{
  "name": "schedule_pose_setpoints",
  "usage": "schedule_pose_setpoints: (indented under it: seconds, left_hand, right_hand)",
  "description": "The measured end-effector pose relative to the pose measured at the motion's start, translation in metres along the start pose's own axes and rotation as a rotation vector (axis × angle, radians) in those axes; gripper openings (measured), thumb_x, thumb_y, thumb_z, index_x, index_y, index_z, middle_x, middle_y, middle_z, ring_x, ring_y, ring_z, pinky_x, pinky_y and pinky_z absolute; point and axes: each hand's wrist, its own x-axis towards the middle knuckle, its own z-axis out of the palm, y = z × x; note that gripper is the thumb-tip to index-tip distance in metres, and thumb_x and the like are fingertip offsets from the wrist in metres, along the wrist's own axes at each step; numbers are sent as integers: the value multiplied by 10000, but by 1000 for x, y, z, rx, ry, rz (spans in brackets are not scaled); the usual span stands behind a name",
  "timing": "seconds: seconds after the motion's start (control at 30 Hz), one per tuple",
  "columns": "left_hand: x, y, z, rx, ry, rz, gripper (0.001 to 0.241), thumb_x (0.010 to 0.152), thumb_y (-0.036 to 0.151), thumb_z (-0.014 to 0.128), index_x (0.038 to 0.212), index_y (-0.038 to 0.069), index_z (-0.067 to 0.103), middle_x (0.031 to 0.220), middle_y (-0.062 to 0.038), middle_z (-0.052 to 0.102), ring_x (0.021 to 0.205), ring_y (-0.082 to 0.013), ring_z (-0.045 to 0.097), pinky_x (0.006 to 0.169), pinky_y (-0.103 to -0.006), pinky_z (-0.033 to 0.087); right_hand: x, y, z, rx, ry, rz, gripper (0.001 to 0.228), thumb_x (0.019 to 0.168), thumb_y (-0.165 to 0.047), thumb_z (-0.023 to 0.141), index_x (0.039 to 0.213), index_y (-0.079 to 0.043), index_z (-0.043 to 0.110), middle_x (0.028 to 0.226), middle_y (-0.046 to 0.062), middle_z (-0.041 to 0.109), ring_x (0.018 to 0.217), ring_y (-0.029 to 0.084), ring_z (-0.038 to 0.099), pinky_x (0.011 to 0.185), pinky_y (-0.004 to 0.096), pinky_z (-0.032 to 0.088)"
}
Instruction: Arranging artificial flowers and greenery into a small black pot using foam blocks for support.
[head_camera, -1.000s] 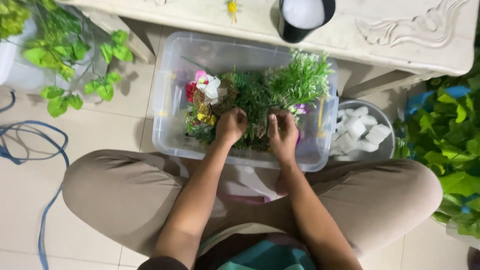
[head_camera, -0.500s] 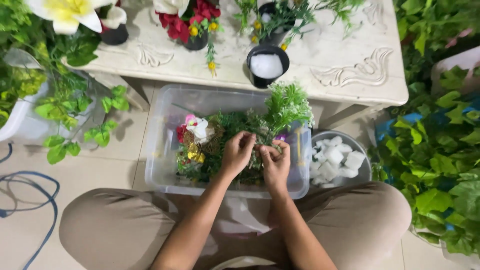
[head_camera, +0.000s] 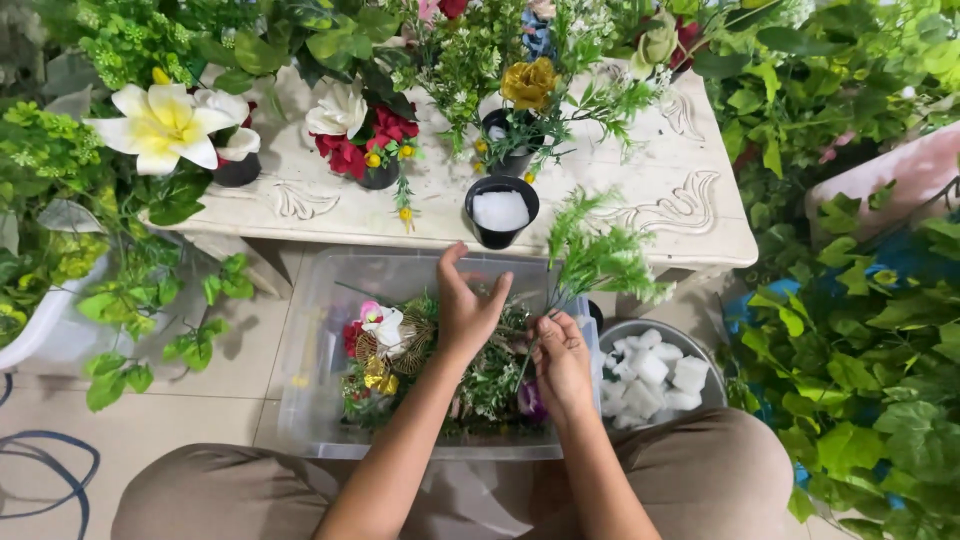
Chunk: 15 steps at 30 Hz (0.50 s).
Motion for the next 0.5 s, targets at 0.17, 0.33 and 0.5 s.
schedule_pose_setpoints:
  seconds: [0.17, 0.33, 0.5]
  left_hand:
    - [28, 19, 8, 159, 143, 133, 1090, 780, 444, 849, 1502, -143, 283, 1459, -404, 419, 1314, -508, 499, 1035, -562, 492]
    - [48, 8, 15, 260, 202, 151, 1031, 711, 351, 927, 1502, -32, 390, 1370, -310, 555, 1247, -472, 562, 969, -501, 536]
    - [45, -1, 10, 324, 193, 149, 883, 614, 384, 959, 1329, 28, 585, 1232, -162, 593, 1156, -401, 623, 902, -480, 564]
  right_hand:
    - [10, -10, -1, 66, -93, -28, 87, 1001, -93, 666, 1071, -95, 615, 878, 87, 755, 763, 208, 754, 608, 247, 635]
    - [6, -26, 6, 68, -126, -67, 91, 1005, -93, 664, 1075, -103, 607, 853, 70, 746, 759, 213, 753, 605, 266, 640]
    - [6, -52, 11, -52, -111, -94, 118, 1000, -128, 675, 1109, -121, 630, 872, 59, 751, 734, 158, 722, 585, 204, 577]
